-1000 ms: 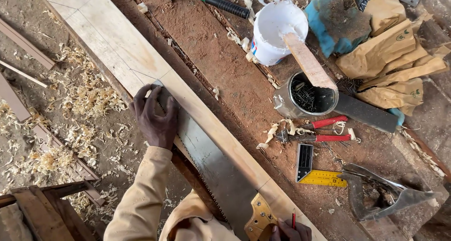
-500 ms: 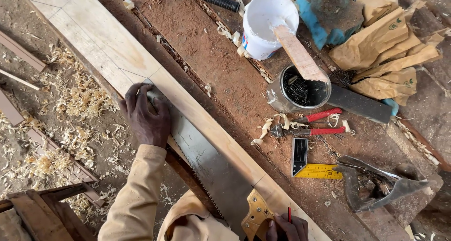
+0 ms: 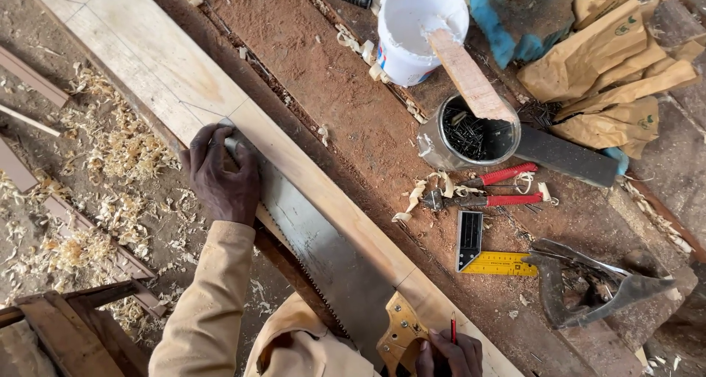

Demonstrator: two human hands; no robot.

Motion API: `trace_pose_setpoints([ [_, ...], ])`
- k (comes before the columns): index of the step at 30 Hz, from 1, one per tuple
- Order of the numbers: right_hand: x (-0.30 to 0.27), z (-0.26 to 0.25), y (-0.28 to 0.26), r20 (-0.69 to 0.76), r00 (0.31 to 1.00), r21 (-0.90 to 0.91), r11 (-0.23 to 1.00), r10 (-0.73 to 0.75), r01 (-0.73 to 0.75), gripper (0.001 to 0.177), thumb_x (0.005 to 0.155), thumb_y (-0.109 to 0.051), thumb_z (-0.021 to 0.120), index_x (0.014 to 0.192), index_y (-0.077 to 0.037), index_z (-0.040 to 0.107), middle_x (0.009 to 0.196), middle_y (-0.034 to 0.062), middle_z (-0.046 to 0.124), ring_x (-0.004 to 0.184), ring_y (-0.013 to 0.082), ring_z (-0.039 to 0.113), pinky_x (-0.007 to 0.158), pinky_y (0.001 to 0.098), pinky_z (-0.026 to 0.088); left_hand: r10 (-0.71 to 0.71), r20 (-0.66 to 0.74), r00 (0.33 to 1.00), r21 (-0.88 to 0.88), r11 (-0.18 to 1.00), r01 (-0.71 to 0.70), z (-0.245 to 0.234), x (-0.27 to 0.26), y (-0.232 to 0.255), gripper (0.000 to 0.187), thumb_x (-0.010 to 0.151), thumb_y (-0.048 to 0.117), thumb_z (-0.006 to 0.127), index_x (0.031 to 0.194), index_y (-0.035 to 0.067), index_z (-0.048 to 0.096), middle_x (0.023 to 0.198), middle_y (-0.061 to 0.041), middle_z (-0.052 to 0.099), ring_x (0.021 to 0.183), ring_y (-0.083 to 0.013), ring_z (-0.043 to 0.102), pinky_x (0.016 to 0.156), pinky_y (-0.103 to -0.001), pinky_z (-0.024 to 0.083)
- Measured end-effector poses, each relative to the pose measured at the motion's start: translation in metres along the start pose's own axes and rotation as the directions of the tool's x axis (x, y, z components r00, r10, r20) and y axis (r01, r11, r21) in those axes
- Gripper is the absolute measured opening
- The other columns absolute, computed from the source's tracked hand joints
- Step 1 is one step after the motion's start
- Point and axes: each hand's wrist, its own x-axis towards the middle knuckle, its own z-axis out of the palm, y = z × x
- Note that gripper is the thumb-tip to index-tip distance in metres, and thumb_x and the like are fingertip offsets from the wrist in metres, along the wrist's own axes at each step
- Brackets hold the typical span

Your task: The person uses a hand saw and a pencil to draw straight lines on a wooden plank. They then use a try square and a pencil to mark perpendicular lines and measurements on the wood.

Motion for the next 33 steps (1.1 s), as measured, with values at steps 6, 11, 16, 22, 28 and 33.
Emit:
trace_pose_setpoints([
  [6, 0.001, -0.002, -0.003, 0.015, 1.0, 0.0, 1.0, -0.003, 0.003, 0.017, 0.066, -0.007, 0.066, 0.083, -0.007, 0.068, 0.08, 0.0057, 0.061, 0.08, 0.0204, 0.053, 0.076, 0.0296, 0.046, 0.007, 0.007, 1.0, -0.019, 1.0, -0.007, 0.002, -0.003, -0.004, 0.023, 0.072, 0.003, 0.056, 0.093, 0.002, 0.065, 0.103, -0.01, 0.06, 0.093, -0.0202, 0.056, 0.087, -0.035, 0.035],
  [11, 0.014, 0.006, -0.012, -0.137, 0.974, 0.065, 0.98, -0.179, 0.189, 0.009, 0.07, -0.008, 0.063, 0.078, -0.007, 0.064, 0.075, 0.0081, 0.06, 0.069, 0.0217, 0.051, 0.065, 0.0307, 0.046, 0.089, 0.11, 0.99, 0.027, 0.995, -0.093, -0.012, -0.004, 0.006, 0.029, 0.078, 0.0, 0.054, 0.106, -0.005, 0.06, 0.114, -0.014, 0.055, 0.089, -0.0314, 0.048, 0.081, -0.041, 0.04],
  [16, 0.019, -0.008, -0.029, -0.067, 0.982, 0.105, 0.978, -0.176, 0.182, 0.008, 0.073, -0.004, 0.061, 0.08, -0.003, 0.063, 0.075, 0.01, 0.06, 0.068, 0.0231, 0.051, 0.063, 0.0322, 0.044, 0.078, 0.251, 0.965, 0.035, 0.995, -0.089, -0.02, -0.014, 0.01, 0.039, 0.083, 0.002, 0.055, 0.12, -0.009, 0.053, 0.123, -0.018, 0.048, 0.104, -0.0366, 0.037, 0.088, -0.052, 0.039],
  [22, 0.019, -0.009, -0.031, -0.049, 0.988, 0.117, 0.982, -0.143, 0.148, 0.008, 0.071, -0.003, 0.061, 0.079, -0.002, 0.064, 0.076, 0.0094, 0.06, 0.071, 0.0218, 0.051, 0.066, 0.03, 0.045, 0.121, 0.368, 0.922, 0.036, 0.989, -0.144, -0.036, -0.019, 0.014, 0.058, 0.086, 0.032, 0.063, 0.126, -0.009, 0.05, 0.13, -0.021, 0.047, 0.112, -0.0361, 0.039, 0.091, -0.051, 0.035],
  [28, 0.017, -0.008, -0.029, -0.035, 0.992, 0.1, 0.988, -0.118, 0.121, 0.008, 0.071, -0.002, 0.061, 0.079, -0.003, 0.064, 0.077, 0.0087, 0.061, 0.071, 0.0218, 0.051, 0.065, 0.0298, 0.044, 0.084, 0.695, 0.714, 0.078, 0.979, -0.191, -0.046, -0.029, 0.026, 0.137, 0.043, 0.08, 0.058, 0.135, -0.015, 0.022, 0.142, -0.032, 0.018, 0.132, -0.0453, 0.014, 0.107, -0.052, 0.018],
  [33, 0.018, -0.009, -0.032, -0.033, 0.993, 0.104, 0.988, -0.115, 0.118, 0.007, 0.072, -0.003, 0.061, 0.078, -0.003, 0.063, 0.078, 0.0092, 0.06, 0.072, 0.0225, 0.051, 0.065, 0.0311, 0.045, 0.016, 0.758, 0.652, 0.217, 0.937, -0.276, -0.042, -0.029, 0.029, 0.147, 0.038, 0.089, 0.05, 0.136, -0.014, 0.016, 0.141, -0.034, 0.016, 0.131, -0.0476, 0.015, 0.104, -0.053, 0.023],
])
